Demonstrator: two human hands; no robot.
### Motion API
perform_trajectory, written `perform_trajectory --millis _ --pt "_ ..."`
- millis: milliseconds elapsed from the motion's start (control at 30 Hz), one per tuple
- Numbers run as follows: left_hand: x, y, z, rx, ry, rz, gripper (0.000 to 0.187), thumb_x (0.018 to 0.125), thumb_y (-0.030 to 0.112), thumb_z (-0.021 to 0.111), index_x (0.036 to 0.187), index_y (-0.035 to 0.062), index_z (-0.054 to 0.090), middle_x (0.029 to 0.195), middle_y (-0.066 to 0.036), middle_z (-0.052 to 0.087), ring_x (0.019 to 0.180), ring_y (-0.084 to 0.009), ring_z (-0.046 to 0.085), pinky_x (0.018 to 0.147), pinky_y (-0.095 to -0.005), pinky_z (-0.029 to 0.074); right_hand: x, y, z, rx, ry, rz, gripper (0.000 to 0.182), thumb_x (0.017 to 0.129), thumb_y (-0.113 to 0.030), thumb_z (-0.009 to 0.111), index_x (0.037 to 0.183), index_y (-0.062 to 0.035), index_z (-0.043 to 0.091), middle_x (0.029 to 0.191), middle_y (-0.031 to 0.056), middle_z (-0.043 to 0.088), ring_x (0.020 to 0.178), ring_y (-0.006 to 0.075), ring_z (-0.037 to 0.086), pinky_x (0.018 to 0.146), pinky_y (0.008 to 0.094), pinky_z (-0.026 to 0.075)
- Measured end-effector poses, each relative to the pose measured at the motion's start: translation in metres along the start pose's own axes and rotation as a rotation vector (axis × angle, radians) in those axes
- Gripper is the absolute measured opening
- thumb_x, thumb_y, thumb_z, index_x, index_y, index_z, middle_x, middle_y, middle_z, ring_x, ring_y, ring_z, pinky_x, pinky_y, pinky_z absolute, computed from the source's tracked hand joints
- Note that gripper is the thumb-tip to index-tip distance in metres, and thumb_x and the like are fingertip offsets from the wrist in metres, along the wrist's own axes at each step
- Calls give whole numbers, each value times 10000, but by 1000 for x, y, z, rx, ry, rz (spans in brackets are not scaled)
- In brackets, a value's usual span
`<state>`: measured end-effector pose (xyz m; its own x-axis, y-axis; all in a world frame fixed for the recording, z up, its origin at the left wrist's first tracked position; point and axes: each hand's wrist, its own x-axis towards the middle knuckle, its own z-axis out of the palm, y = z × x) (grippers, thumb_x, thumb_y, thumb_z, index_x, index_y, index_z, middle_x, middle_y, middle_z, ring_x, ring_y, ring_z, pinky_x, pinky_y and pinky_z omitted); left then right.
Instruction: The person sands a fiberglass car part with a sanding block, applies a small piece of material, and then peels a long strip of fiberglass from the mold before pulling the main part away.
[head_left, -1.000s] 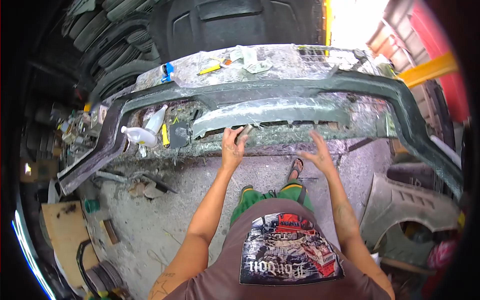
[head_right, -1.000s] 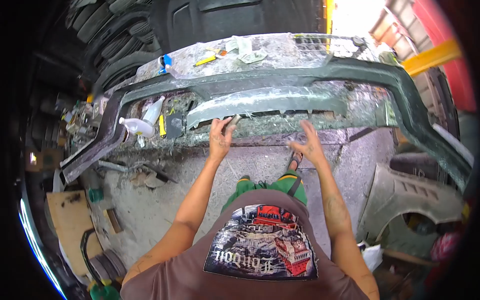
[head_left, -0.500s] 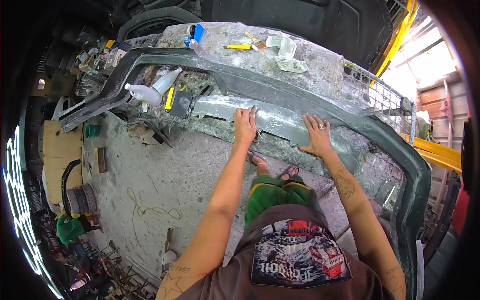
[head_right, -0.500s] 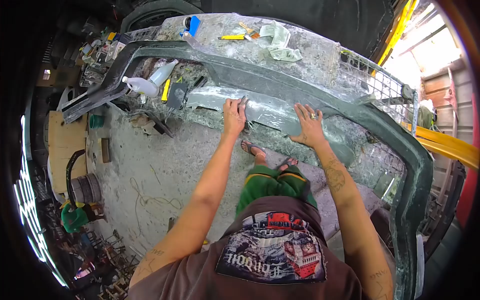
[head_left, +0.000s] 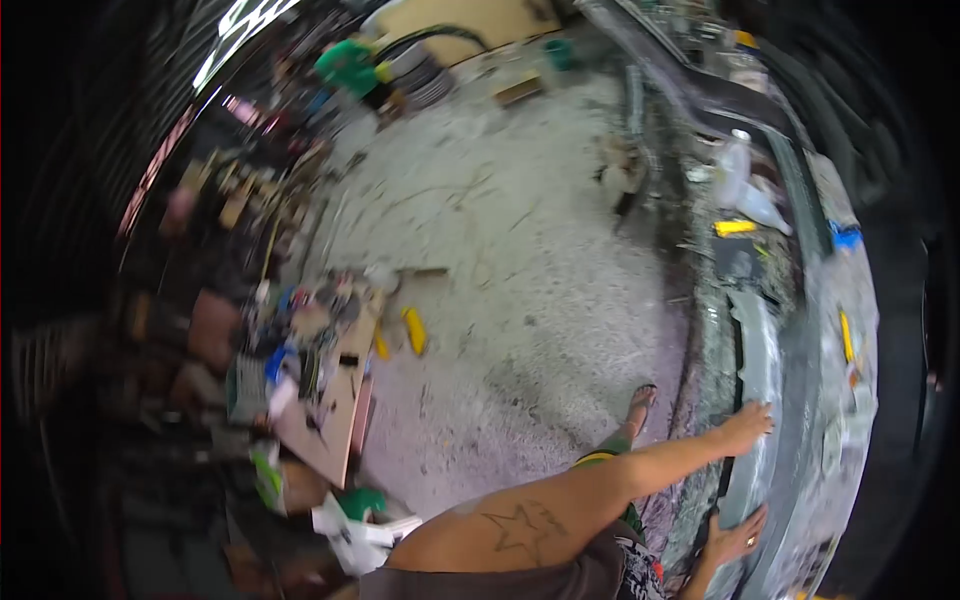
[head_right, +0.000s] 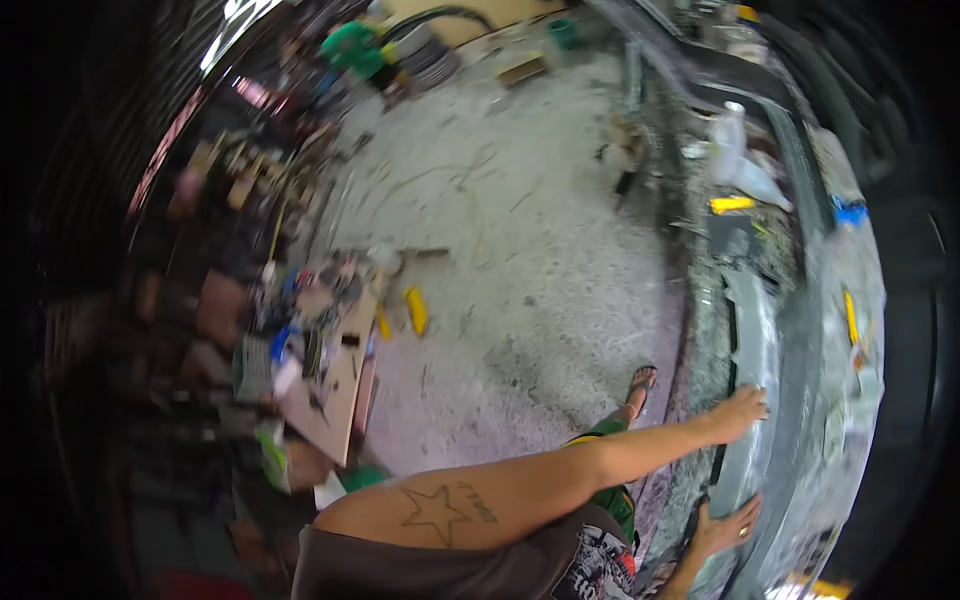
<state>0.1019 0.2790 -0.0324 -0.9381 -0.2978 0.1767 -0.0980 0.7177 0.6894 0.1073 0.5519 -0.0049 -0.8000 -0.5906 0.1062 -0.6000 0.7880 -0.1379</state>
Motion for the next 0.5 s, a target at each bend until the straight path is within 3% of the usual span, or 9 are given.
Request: perform_trajectory --millis 67,133,267,300,433,500 --pt "17 -6 27 -24 273 -124 352 882 -9 604 1232 -31 635 1450 -263 488 1363 -483 448 1201 -568 343 -3 -2 -2 -84 -13 85 1205 674 -564 791 1687 -145 293 1665 116 428 1523 314 393 1216 551 288" --pt "7 5 20 -100 196 -146 273 972 76 581 1221 -24 630 1492 -254 460 1405 -473 418 1226 -568 311 2 -2 -2 -158 -81 129 1191 697 -609 754 1700 -195 264 1672 97 408 1513 318 404 1192 580 301" --pt "-6 6 34 117 213 -53 244 984 72 572 1195 -39 624 1500 -271 425 1448 -496 364 1238 -563 310 -3 13 12 -160 -48 63 1205 712 -685 718 1708 -207 236 1685 55 395 1526 278 387 1200 582 292" --pt "3 7 9 -98 81 -105 272 998 79 571 1239 -39 620 1538 -277 401 1466 -503 351 1248 -576 295 -3 14 13 -174 -26 46 1221 714 -759 686 1708 -211 236 1698 49 371 1530 270 382 1194 578 298" --pt "1 24 27 -145 180 -218 295 1010 89 562 1268 -45 612 1554 -274 392 1474 -506 344 1252 -582 285 -4 18 13 -230 -100 80 1254 705 -808 676 1709 -204 231 1694 54 379 1529 267 384 1190 571 302" --pt "-22 27 38 -36 144 -172 274 1010 92 554 1243 -38 614 1539 -272 404 1470 -501 354 1244 -574 292 -2 14 13 -163 -12 39 1264 699 -828 669 1703 -185 250 1696 49 380 1529 269 386 1192 550 300"
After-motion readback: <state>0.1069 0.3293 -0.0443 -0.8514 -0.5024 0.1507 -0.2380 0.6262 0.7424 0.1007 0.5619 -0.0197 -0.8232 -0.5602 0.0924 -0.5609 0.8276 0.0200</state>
